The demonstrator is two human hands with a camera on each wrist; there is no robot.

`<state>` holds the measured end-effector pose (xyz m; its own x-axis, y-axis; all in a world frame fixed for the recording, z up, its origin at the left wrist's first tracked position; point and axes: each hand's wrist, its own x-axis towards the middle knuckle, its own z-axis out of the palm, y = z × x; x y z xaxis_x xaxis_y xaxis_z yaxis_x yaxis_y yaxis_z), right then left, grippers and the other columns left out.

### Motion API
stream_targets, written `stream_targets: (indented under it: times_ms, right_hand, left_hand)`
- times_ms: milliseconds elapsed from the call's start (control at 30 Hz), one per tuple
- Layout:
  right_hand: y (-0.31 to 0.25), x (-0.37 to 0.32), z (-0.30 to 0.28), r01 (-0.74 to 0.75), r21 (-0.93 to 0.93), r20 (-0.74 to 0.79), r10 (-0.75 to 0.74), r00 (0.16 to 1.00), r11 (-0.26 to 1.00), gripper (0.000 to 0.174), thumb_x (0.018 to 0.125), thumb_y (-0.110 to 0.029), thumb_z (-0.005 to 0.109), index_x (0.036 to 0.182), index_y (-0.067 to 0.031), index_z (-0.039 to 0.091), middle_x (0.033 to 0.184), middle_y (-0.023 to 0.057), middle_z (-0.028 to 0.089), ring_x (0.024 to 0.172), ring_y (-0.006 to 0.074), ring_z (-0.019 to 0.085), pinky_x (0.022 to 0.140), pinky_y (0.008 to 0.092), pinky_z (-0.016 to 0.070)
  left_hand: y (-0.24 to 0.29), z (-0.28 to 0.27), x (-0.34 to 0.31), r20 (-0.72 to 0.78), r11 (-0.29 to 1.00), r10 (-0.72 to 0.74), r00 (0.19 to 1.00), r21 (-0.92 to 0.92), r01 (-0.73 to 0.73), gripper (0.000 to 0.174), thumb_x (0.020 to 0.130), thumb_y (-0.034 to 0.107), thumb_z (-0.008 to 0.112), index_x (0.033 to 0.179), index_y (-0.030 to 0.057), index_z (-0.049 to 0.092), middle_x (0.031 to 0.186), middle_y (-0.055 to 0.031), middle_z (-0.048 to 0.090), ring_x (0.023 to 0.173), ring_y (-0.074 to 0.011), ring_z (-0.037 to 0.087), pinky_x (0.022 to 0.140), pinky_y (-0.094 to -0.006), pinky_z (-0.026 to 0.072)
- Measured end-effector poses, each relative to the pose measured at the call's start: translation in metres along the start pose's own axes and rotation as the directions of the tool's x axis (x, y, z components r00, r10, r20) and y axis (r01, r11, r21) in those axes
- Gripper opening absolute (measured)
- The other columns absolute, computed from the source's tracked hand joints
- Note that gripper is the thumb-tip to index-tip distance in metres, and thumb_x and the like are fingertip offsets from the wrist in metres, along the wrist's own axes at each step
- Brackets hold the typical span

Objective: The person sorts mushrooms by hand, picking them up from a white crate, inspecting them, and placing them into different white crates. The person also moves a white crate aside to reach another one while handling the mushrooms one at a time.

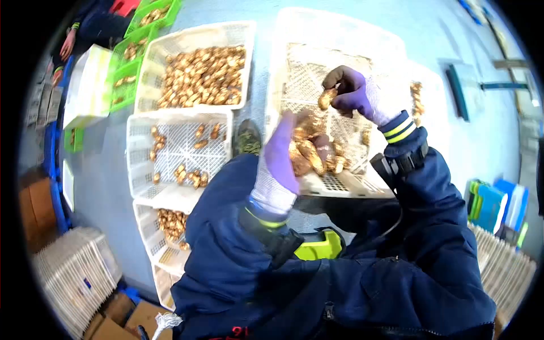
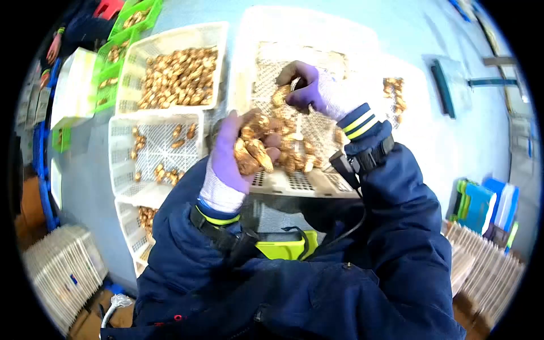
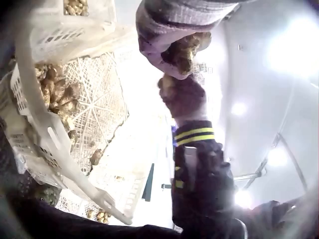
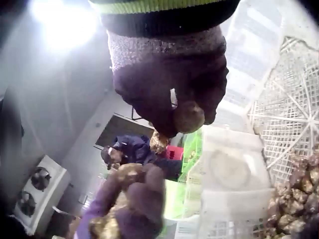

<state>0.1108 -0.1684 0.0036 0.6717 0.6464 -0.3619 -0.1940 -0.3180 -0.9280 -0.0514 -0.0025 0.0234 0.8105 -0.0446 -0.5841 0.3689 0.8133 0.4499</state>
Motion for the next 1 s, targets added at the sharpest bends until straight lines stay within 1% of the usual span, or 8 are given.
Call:
stream_targets:
  times_ms: [200, 333, 533, 633, 767, 867, 933, 1000]
  right_hand:
    - [-0.048, -0.103, 0.030, 0.330, -0.629, -0.094, -0.491, 0.866, 0.703, 0.041, 0.074, 0.002, 0.064, 0.114, -0.0055, 0.059, 0.094, 0.0107, 0.062, 0.085, 0.0222, 0.063, 0.073, 0.0307, 0.0522]
    - [-0.052, -0.133, 0.027, 0.160, 0.015, -0.154, -0.156, 0.976, 0.987, 0.044, 0.076, 0.003, 0.060, 0.119, -0.0071, 0.060, 0.099, 0.0091, 0.060, 0.073, 0.0181, 0.063, 0.065, 0.0281, 0.0525]
    - [-0.037, -0.127, 0.007, 0.306, 0.228, -0.352, -0.215, 0.911, 0.924, 0.030, 0.085, -0.007, 0.057, 0.114, 0.0010, 0.059, 0.096, 0.0079, 0.066, 0.073, 0.0105, 0.061, 0.060, 0.0232, 0.0499]
    - [-0.039, -0.122, 0.049, 0.215, -0.168, -0.459, -0.270, 0.846, 0.962, 0.030, 0.084, -0.006, 0.060, 0.114, -0.0048, 0.061, 0.094, 0.0077, 0.064, 0.078, 0.0137, 0.063, 0.067, 0.0261, 0.0501]
    - [-0.020, -0.103, 0.050, 0.369, -0.756, -0.183, -0.715, 0.675, 0.541, 0.022, 0.081, -0.016, 0.063, 0.101, -0.0052, 0.063, 0.097, 0.0157, 0.062, 0.088, 0.0357, 0.057, 0.080, 0.0433, 0.0464]
    - [-0.009, -0.098, 0.056, 0.484, -0.671, -0.215, -0.772, 0.598, 0.562, 0.034, 0.090, -0.017, 0.055, 0.122, -0.0055, 0.058, 0.105, 0.0157, 0.064, 0.099, 0.0305, 0.060, 0.089, 0.0384, 0.0458]
    - [-0.034, -0.114, 0.053, 0.332, -0.091, -0.261, -0.344, 0.902, 0.939, 0.038, 0.095, -0.017, 0.048, 0.131, -0.0062, 0.052, 0.113, 0.0119, 0.063, 0.103, 0.0168, 0.060, 0.089, 0.0294, 0.0476]
    - [-0.018, -0.102, 0.030, 0.609, -0.121, -0.347, -0.609, 0.714, 0.784, 0.036, 0.095, -0.015, 0.046, 0.129, -0.0046, 0.053, 0.114, 0.0113, 0.063, 0.103, 0.0173, 0.060, 0.089, 0.0282, 0.0481]
  left_hand:
    - [-0.031, 0.028, 0.001, 0.360, 0.991, 0.068, 0.930, -0.134, -0.021, 0.058, 0.096, 0.047, 0.048, 0.132, 0.0018, 0.047, 0.118, -0.0112, 0.059, 0.106, -0.0191, 0.060, 0.091, -0.0342, 0.0518]
    - [-0.043, 0.023, 0.004, 0.482, 0.987, 0.136, 0.866, 0.005, -0.158, 0.047, 0.090, 0.013, 0.057, 0.133, 0.0009, 0.044, 0.121, -0.0159, 0.057, 0.106, -0.0227, 0.060, 0.091, -0.0353, 0.0523]
    - [-0.040, 0.033, 0.004, 0.363, 0.999, 0.006, 0.932, -0.044, 0.010, 0.051, 0.093, 0.023, 0.054, 0.137, 0.0026, 0.040, 0.129, -0.0165, 0.053, 0.111, -0.0265, 0.058, 0.092, -0.0390, 0.0518]
    - [-0.061, 0.031, 0.014, 0.458, 0.993, 0.015, 0.889, -0.110, 0.040, 0.054, 0.096, 0.045, 0.046, 0.138, 0.0118, 0.042, 0.133, -0.0130, 0.050, 0.122, -0.0282, 0.050, 0.101, -0.0449, 0.0439]
    - [-0.071, 0.032, 0.025, 0.329, 0.965, -0.019, 0.944, -0.239, 0.103, 0.057, 0.094, 0.053, 0.047, 0.136, 0.0155, 0.043, 0.134, -0.0102, 0.049, 0.125, -0.0262, 0.047, 0.106, -0.0450, 0.0378]
    - [-0.061, 0.028, 0.023, 0.433, 0.918, -0.013, 0.901, -0.353, 0.183, 0.051, 0.094, 0.048, 0.051, 0.133, 0.0155, 0.047, 0.130, -0.0086, 0.053, 0.121, -0.0261, 0.051, 0.103, -0.0446, 0.0411]
    - [-0.054, 0.022, 0.030, 0.308, 0.967, -0.006, 0.951, -0.239, 0.083, 0.044, 0.093, 0.040, 0.056, 0.128, 0.0129, 0.052, 0.123, -0.0076, 0.058, 0.113, -0.0257, 0.056, 0.097, -0.0444, 0.0466]
    - [-0.043, 0.023, 0.014, 0.308, 0.989, 0.133, 0.942, -0.104, -0.105, 0.039, 0.092, 0.027, 0.060, 0.124, 0.0040, 0.053, 0.116, -0.0132, 0.061, 0.101, -0.0259, 0.061, 0.081, -0.0391, 0.0549]
